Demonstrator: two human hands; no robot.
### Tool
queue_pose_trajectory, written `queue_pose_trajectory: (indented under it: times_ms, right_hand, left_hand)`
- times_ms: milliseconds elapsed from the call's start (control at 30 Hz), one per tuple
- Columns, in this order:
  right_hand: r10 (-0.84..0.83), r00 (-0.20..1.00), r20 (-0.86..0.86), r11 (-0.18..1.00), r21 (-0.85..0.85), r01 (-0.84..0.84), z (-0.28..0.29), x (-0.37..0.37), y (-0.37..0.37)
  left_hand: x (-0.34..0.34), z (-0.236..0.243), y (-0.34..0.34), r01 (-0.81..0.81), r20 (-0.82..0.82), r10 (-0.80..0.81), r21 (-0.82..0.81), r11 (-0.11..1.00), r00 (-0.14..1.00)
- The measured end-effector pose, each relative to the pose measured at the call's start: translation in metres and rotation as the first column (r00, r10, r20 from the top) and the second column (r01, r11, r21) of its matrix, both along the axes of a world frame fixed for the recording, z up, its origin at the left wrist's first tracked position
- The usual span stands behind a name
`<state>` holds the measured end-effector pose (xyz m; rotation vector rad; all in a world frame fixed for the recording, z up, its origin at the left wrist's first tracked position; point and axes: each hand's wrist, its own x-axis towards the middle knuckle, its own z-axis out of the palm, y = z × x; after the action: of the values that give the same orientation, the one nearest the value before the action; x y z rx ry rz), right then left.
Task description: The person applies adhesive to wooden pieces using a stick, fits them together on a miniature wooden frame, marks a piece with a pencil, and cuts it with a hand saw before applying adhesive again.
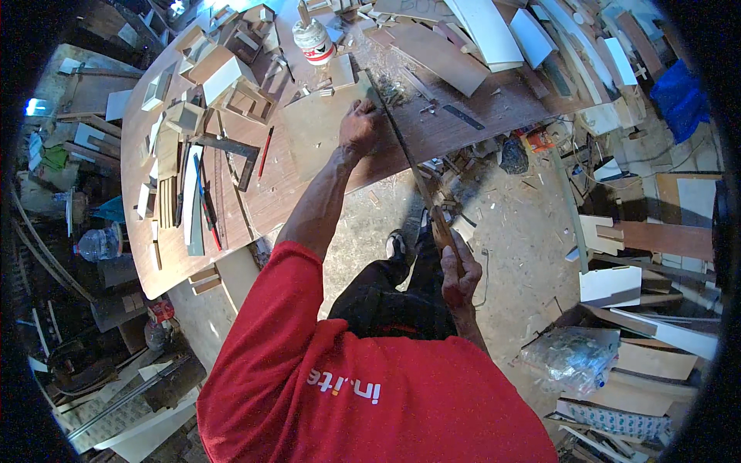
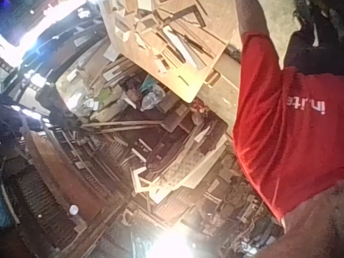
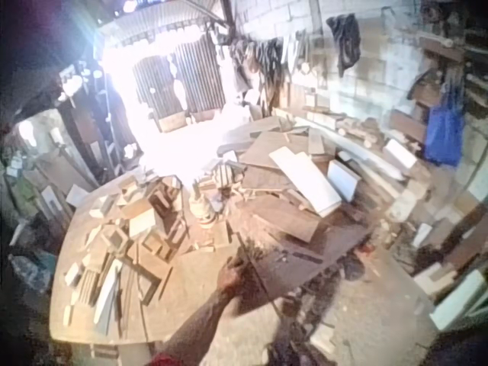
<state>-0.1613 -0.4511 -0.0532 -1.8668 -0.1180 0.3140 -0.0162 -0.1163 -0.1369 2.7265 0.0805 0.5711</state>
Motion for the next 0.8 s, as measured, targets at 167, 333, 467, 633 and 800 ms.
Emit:
queue_pose_trajectory:
  times_ms: [167, 333, 467, 633, 800]
  right_hand:
    - [-0.017, 0.994, 0.106, 1.000, 0.014, 0.016, -0.002, -0.001, 0.000]
    - [-0.035, 0.994, 0.106, 0.999, 0.037, 0.031, 0.001, 0.005, 0.008]
    - [0.001, 1.000, 0.025, 1.000, 0.011, -0.001, 0.006, 0.007, 0.007]
    - [-0.034, 0.997, 0.069, 0.998, 0.047, 0.031, -0.007, 0.008, 0.006]
    - [0.025, 0.991, -0.131, 0.998, -0.055, -0.033, 0.013, 0.012, 0.012]
  left_hand:
    - [0.004, 0.002, -0.004, 0.081, 0.128, -0.082, 0.015, 0.997, 0.988]
    - [0.006, -0.009, 0.004, 0.079, 0.056, -0.079, 0.001, 0.997, 0.995]
    - [0.005, -0.013, 0.005, 0.088, 0.089, -0.086, -0.016, 0.996, 0.992]
    - [0.004, -0.001, 0.002, 0.077, 0.003, -0.077, 0.005, 0.997, 0.997]
    - [0.004, -0.006, 0.002, -0.080, -0.088, 0.039, -0.536, 0.840, 0.995]
